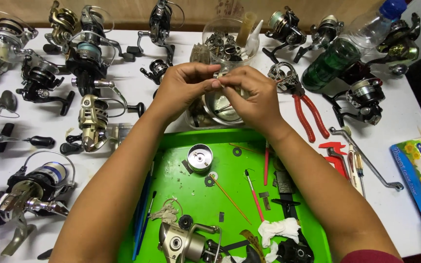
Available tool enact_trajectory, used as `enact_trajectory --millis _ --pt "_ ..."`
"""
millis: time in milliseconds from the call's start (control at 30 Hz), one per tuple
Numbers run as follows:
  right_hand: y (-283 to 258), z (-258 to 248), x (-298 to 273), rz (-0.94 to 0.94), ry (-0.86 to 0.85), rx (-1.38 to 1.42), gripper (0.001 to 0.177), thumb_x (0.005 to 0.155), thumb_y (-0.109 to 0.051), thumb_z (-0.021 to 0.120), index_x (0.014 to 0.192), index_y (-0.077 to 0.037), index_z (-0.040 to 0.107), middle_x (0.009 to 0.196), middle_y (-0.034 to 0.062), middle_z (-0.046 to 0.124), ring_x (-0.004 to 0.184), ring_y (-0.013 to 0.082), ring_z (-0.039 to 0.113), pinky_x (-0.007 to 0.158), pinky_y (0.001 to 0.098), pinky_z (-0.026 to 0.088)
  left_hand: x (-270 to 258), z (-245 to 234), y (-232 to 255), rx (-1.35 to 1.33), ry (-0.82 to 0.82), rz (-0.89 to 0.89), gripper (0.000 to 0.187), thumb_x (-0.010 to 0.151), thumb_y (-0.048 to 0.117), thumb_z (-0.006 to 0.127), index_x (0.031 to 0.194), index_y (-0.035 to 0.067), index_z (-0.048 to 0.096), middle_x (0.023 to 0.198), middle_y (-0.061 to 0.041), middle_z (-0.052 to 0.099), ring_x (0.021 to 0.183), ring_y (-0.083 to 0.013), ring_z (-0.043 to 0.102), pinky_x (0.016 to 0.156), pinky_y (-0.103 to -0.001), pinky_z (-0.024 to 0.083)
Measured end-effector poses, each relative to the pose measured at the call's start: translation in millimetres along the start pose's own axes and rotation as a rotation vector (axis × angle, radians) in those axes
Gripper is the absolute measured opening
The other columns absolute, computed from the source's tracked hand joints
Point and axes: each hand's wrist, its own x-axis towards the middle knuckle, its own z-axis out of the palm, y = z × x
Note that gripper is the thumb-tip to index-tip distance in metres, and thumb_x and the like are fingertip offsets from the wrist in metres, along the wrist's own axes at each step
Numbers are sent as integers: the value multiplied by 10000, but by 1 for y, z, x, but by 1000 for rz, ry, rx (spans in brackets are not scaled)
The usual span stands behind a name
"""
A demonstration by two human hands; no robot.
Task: The person cleans small metal components of fishing reels using a red paintbrush and a liquid in a metal bowl. They wipe the parts with a cloth and place them into a clear container. The workspace is cluttered with various fishing reels and tools.
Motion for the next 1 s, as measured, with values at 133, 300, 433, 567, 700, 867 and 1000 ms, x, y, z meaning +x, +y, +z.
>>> enact_trajectory --millis 133,300,433,567,700,867,1000 --pt "0 0 -2 43 -9 -16 207 842 118 805 992 -24 812 884 133 736 822 226 730 768 330 568 -1 2 11 23 -39 -11 370 863 38 858 1200 -23 719 1008 -181 775 898 -172 732 813 -330 665" --pt "11 -1 -1 211 119 192 183 914 60 748 1078 -16 778 885 81 690 858 115 612 816 301 553 -3 9 8 -149 -27 -44 417 888 54 835 1266 -28 678 1066 -182 766 956 -233 766 856 -375 677" --pt "13 -19 10 265 229 257 152 998 -1 672 1139 -52 693 1134 99 700 1059 192 667 906 287 604 -10 0 18 -236 -118 -137 406 864 19 783 1240 2 629 1226 -195 725 1076 -289 747 951 -385 654" --pt "24 -37 23 260 312 407 317 1001 67 647 1314 23 628 1198 150 660 1057 212 649 920 276 617 -7 -3 17 -261 -133 -114 448 866 11 786 1277 28 610 1308 -203 697 1181 -234 706 1021 -373 614" --pt "16 -56 36 213 338 373 181 964 19 644 1132 -32 689 1041 81 683 949 180 625 842 304 547 -6 -2 23 -223 -110 -151 391 920 -35 707 1299 14 622 1246 -174 722 1065 -250 744 933 -339 654" --pt "-26 -78 22 285 241 375 96 966 34 710 992 -59 701 939 62 723 826 170 685 799 328 610 -6 -6 12 -43 -97 -122 272 946 1 716 1208 20 649 1086 -151 744 919 -204 758 868 -296 670" --pt "-99 -80 -4 287 -315 -52 183 1047 49 733 1227 40 701 1158 166 744 997 182 718 895 255 599 -6 -3 11 64 -130 -28 207 967 7 724 1164 59 683 1082 -69 749 987 -139 723 884 -263 663"
